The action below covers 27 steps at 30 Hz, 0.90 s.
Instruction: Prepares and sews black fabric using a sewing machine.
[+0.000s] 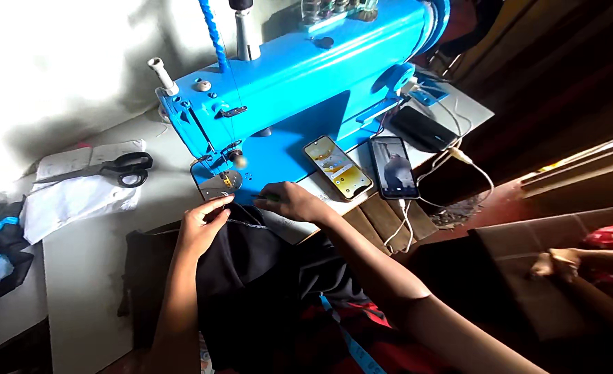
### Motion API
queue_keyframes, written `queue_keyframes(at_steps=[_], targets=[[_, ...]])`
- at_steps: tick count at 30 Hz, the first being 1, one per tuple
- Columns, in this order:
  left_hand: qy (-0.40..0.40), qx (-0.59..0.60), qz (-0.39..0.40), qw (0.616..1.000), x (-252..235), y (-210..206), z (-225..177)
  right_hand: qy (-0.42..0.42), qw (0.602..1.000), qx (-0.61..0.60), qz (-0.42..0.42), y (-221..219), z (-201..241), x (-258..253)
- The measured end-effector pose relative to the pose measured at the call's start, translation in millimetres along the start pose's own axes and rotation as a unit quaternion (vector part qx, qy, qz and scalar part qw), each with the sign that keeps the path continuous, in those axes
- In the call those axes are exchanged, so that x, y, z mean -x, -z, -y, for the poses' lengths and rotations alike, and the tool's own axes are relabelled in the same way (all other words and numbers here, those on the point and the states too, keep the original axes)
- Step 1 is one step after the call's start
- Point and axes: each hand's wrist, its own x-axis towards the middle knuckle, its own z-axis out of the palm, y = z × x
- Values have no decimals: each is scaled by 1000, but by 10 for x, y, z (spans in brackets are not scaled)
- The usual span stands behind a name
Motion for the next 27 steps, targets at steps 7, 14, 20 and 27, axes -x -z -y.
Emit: queue_keyframes(at_steps=[7, 14, 20, 27], targets=[[17, 7, -1, 1000, 4, 6, 0, -3, 1000, -14, -8, -31, -27, -43], [18, 10, -6, 1000, -3, -25, -9, 1, 999, -41, -6, -24, -88, 10], [11, 27, 4, 1000, 9, -15, 12, -25, 996, -89, 20, -20, -4, -54], [8, 15, 19, 1000, 1, -17, 10, -22, 994, -83, 72, -52, 3, -332]])
